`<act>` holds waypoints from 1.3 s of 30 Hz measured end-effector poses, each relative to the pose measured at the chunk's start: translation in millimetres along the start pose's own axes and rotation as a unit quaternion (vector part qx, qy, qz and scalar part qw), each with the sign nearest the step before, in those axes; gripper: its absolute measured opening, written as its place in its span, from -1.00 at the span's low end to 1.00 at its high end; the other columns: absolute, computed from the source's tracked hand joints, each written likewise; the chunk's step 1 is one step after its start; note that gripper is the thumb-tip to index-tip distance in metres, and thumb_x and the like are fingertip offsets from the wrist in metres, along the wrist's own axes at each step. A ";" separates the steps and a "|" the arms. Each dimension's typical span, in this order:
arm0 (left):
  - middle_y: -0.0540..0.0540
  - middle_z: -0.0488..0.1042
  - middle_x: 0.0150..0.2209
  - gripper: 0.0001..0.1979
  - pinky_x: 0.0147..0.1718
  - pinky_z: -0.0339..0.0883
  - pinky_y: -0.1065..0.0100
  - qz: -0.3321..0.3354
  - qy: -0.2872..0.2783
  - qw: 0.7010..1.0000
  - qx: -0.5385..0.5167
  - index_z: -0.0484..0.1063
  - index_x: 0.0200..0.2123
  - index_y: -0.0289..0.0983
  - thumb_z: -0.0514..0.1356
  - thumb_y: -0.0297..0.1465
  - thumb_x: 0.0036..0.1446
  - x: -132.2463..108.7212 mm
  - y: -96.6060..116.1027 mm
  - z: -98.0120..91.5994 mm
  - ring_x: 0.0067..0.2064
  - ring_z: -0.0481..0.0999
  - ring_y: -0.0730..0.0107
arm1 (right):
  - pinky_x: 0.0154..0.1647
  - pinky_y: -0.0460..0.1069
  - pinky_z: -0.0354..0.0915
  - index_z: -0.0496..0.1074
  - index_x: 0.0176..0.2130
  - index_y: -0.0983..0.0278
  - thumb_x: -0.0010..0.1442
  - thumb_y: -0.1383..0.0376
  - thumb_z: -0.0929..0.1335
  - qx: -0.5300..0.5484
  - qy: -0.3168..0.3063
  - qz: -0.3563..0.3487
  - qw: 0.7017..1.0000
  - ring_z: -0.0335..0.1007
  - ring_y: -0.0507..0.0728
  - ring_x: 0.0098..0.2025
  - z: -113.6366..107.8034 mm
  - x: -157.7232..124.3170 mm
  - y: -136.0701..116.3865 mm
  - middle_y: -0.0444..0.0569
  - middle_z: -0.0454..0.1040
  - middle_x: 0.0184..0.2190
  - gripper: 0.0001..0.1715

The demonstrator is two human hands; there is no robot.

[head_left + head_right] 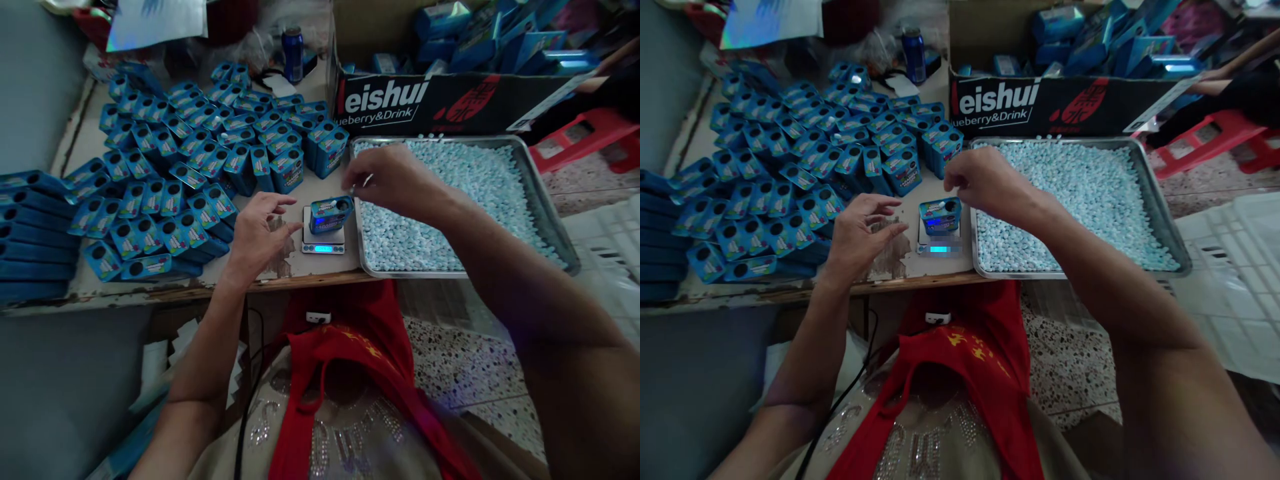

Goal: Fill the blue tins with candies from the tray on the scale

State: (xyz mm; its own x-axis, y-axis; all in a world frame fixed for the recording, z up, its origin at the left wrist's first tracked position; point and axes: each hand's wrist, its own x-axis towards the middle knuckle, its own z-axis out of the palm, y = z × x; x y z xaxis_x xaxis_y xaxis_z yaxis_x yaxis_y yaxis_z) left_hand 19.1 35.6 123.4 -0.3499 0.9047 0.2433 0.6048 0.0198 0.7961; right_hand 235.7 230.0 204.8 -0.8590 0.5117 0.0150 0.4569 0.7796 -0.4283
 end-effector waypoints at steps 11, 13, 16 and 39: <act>-0.11 0.71 -0.05 -0.82 0.19 0.56 0.05 0.042 0.022 0.996 0.075 0.70 -0.09 -0.16 0.55 -0.46 0.28 26.2 22.8 31.2 0.05 0.70 0.08 | -0.03 0.12 0.48 0.68 -0.21 0.26 0.16 0.43 0.51 0.083 0.124 0.240 0.959 0.60 0.21 -0.26 13.3 -81.4 104.2 0.02 0.65 -0.31 -0.84; -0.10 0.70 -0.07 -0.84 0.22 0.54 0.01 0.042 0.021 0.994 0.102 0.69 -0.15 -0.14 0.56 -0.45 0.28 33.1 29.9 43.0 0.06 0.69 0.05 | -0.03 0.12 0.50 0.69 -0.09 0.25 0.19 0.34 0.55 0.072 0.196 0.222 0.952 0.62 0.23 -0.15 19.7 -82.2 118.0 0.12 0.67 -0.07 -0.75; -0.11 0.68 -0.06 -0.84 0.23 0.50 -0.03 0.028 0.020 0.987 0.160 0.69 -0.18 -0.16 0.56 -0.46 0.26 38.7 36.8 57.8 0.08 0.66 0.00 | 0.21 0.20 0.47 0.66 0.05 0.20 0.20 0.23 0.60 -0.021 0.271 0.209 0.939 0.56 0.34 0.17 32.2 -74.9 136.0 0.23 0.54 0.22 -0.58; -0.12 0.67 0.02 -0.78 0.27 0.49 0.00 0.015 0.019 0.982 0.187 0.67 -0.07 -0.16 0.52 -0.46 0.25 37.4 56.3 51.0 0.14 0.63 0.00 | -0.04 0.20 0.42 0.67 0.11 0.26 0.39 0.30 0.39 -0.099 -0.030 0.068 0.992 0.60 0.49 0.12 58.3 -73.6 144.7 0.30 0.65 0.11 -0.64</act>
State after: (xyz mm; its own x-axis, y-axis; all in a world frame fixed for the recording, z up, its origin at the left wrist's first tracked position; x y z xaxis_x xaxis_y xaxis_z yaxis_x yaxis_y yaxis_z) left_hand 76.5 92.3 149.0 -0.3490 0.8912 0.2899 0.8339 0.1541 0.5300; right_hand 351.5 284.0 89.1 -0.7961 0.5989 -0.0868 0.6005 0.7637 -0.2370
